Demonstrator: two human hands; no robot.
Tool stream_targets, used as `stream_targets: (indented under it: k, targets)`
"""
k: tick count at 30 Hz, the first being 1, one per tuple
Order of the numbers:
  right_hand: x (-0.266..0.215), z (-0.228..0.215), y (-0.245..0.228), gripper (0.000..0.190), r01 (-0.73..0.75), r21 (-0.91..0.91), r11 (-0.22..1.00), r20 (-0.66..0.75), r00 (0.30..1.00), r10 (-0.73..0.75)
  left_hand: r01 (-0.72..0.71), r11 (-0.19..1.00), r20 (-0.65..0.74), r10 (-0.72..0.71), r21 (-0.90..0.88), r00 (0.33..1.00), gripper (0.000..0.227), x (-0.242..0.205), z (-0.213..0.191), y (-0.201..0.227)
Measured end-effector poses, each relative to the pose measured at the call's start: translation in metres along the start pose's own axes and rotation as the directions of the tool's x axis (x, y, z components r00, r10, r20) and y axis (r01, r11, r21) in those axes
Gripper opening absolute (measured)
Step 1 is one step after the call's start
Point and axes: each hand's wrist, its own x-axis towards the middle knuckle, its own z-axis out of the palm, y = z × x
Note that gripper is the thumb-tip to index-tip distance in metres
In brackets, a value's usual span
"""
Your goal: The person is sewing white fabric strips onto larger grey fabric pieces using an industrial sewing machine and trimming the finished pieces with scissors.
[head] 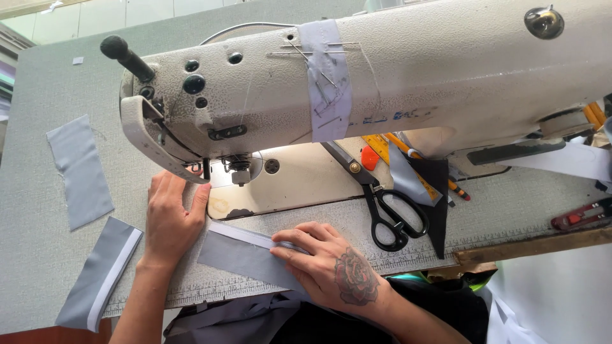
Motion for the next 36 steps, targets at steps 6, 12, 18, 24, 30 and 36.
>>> stream_targets:
  k: [6, 12, 18, 24, 30, 36]
  targets:
    - [0.001, 0.000, 0.000, 0.025, 0.005, 0.002, 1.000, -0.009, 1.000, -0.005, -0.016, 1.000, 0.000, 0.016, 0.025, 1.000, 0.028, 0.001, 0.002, -0.007]
    - [0.001, -0.001, 0.000, 0.025, 0.002, -0.002, 1.000, -0.008, 1.000, -0.002, -0.039, 0.990, 0.017, 0.037, 0.138, 0.999, 0.022, 0.007, 0.013, -0.032]
    - [0.004, -0.003, -0.003, 0.026, 0.018, 0.006, 1.000, -0.035, 0.999, -0.018, -0.033, 0.956, 0.058, 0.017, 0.293, 0.998, 0.021, 0.042, 0.011, -0.055]
    - [0.007, 0.000, -0.007, 0.022, -0.023, 0.038, 0.999, -0.100, 0.995, 0.027, -0.025, 0.951, -0.024, 0.034, 0.308, 0.999, 0.032, 0.032, -0.035, -0.033]
    - [0.015, 0.014, -0.010, 0.015, -0.195, -0.043, 0.980, -0.143, 0.972, 0.187, -0.248, 0.904, 0.152, 0.316, -0.348, 0.937, 0.027, 0.004, -0.036, 0.012]
    - [0.020, 0.034, -0.037, 0.025, -0.504, -0.245, 0.828, -0.117, 0.863, 0.491, -0.403, 0.843, 0.190, 0.488, -0.357, 0.852, 0.017, -0.006, -0.012, 0.003]
